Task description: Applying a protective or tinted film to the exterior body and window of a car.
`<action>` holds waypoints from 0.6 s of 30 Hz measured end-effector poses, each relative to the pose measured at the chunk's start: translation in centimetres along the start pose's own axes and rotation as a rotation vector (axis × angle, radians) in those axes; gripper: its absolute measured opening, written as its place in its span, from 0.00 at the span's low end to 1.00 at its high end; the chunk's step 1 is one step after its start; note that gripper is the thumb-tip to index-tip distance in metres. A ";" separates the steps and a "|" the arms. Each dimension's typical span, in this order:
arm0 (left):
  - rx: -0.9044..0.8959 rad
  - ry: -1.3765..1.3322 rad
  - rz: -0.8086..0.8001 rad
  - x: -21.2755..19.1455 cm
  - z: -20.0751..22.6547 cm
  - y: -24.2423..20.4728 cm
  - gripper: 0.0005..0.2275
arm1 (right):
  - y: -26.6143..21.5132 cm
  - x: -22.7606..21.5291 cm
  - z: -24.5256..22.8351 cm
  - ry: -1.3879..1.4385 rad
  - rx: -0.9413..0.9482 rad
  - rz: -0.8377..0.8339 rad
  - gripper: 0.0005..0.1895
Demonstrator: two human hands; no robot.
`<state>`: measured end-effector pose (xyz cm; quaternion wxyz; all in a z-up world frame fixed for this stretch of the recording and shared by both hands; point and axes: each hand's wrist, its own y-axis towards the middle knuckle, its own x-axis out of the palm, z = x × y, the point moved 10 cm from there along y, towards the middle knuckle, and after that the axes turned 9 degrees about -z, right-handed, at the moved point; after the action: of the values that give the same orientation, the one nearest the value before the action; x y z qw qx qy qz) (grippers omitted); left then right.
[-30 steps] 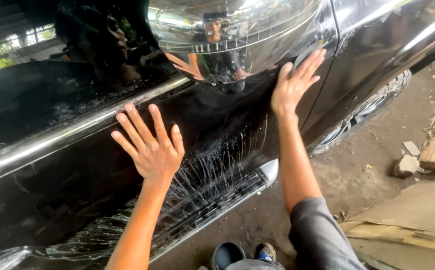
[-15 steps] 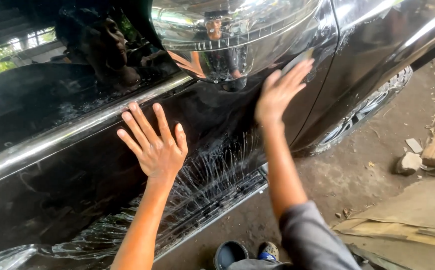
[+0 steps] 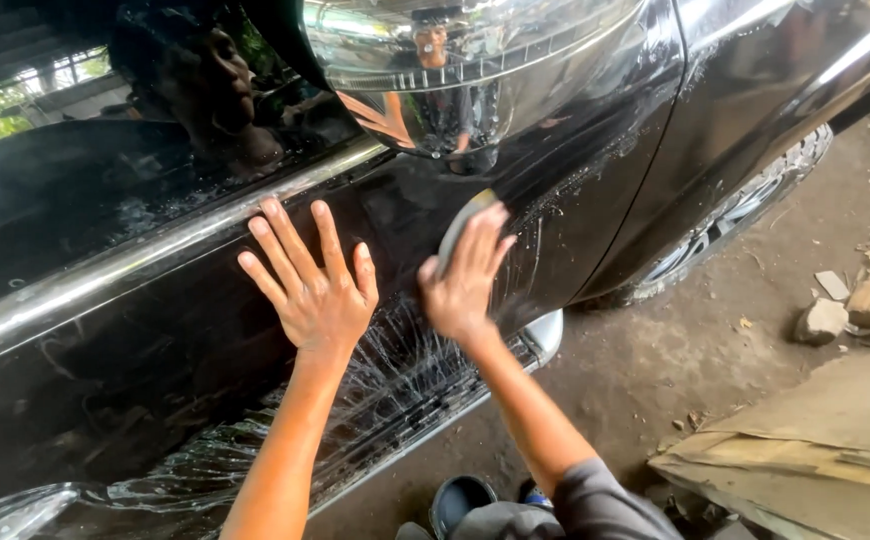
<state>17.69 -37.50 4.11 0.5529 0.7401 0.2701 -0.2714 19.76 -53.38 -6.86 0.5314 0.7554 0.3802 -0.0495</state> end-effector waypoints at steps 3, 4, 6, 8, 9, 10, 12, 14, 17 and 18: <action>0.019 0.001 -0.014 0.1 -0.1 -0.1 0.29 | 4.3 -3.2 1.7 -0.089 -0.206 -0.021 0.44; 0.021 0.000 -0.014 0.1 0.1 0.0 0.29 | 6.2 -3.8 3.5 -0.090 -0.204 -0.020 0.44; 0.012 0.013 -0.008 -0.2 0.1 0.0 0.29 | 10.1 -5.5 8.9 -0.170 0.020 0.015 0.40; 0.010 0.008 -0.016 -0.1 0.0 0.3 0.29 | 10.7 -5.0 8.5 -0.130 0.122 0.016 0.40; 0.011 -0.003 -0.035 0.1 0.0 0.0 0.29 | 10.4 -4.8 9.0 -0.097 0.231 0.007 0.39; 0.009 -0.003 -0.044 0.3 0.0 -0.3 0.29 | 7.5 -3.6 6.3 -0.097 0.232 -0.002 0.39; 0.006 -0.003 -0.023 0.1 0.0 -0.2 0.29 | 2.7 -0.4 -1.4 -0.005 -0.016 -0.101 0.47; 0.012 -0.009 -0.027 -0.1 -0.2 -0.2 0.29 | 4.7 -1.9 0.4 -0.050 -0.111 -0.124 0.47; 0.024 -0.017 -0.029 0.0 0.1 0.0 0.29 | 10.4 -5.3 5.3 -0.190 -0.060 -0.174 0.38; 0.021 -0.009 -0.025 -0.1 0.2 -0.2 0.29 | 12.7 -6.8 8.1 -0.273 0.075 -0.201 0.30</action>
<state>17.40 -37.63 3.99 0.5427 0.7413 0.2739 -0.2843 25.58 -65.52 2.59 0.5421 0.7191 0.3758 -0.2185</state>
